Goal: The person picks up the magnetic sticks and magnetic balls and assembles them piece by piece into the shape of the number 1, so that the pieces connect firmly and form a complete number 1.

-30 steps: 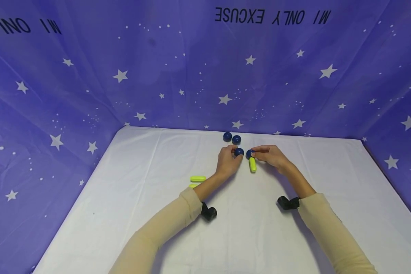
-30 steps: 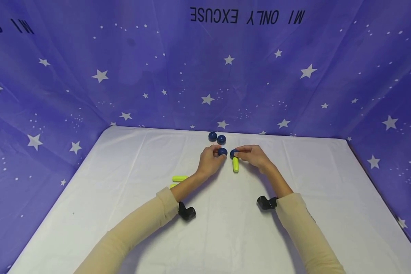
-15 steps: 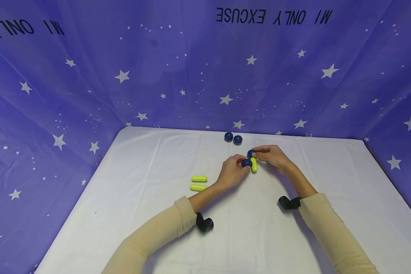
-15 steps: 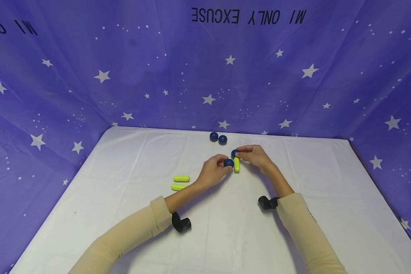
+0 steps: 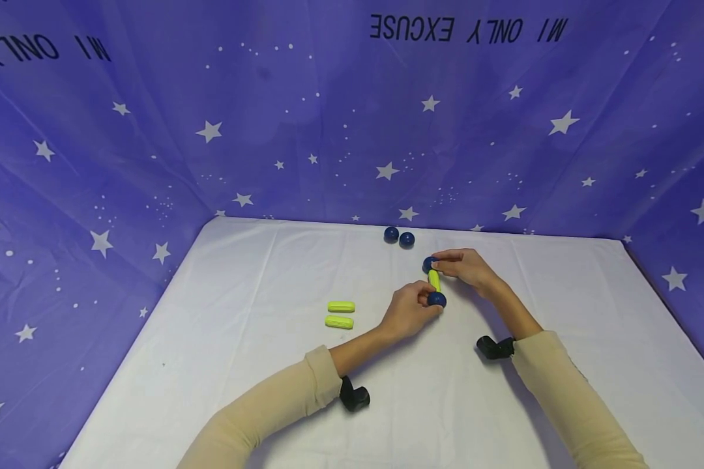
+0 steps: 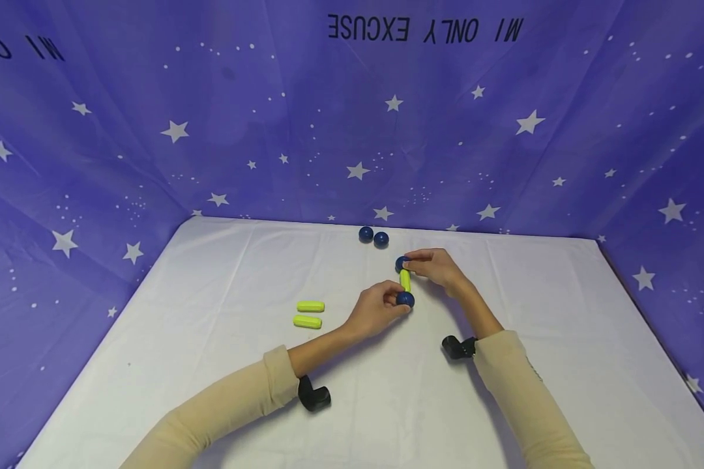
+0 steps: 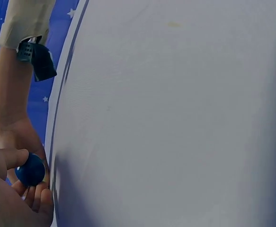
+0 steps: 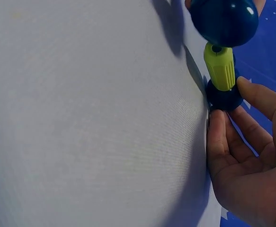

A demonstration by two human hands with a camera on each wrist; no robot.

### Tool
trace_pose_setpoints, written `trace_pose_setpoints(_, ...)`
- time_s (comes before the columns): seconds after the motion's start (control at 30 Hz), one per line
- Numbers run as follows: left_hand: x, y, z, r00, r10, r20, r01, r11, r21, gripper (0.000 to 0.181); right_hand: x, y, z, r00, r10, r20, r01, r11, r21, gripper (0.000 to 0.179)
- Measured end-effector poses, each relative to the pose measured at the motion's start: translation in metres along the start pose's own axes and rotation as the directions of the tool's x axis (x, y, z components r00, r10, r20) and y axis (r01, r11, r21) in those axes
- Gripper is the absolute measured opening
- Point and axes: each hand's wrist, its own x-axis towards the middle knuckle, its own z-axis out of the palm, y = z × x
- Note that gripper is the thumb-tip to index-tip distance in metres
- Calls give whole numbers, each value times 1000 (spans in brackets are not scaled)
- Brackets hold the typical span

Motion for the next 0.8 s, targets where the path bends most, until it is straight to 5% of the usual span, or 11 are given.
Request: trace_pose_setpoints(0.8, 4, -3, 5, 1000, -21, 0, 21, 1000, -13, 29, -1, -1, 1, 1000, -2, 8, 2, 1000, 24, 48)
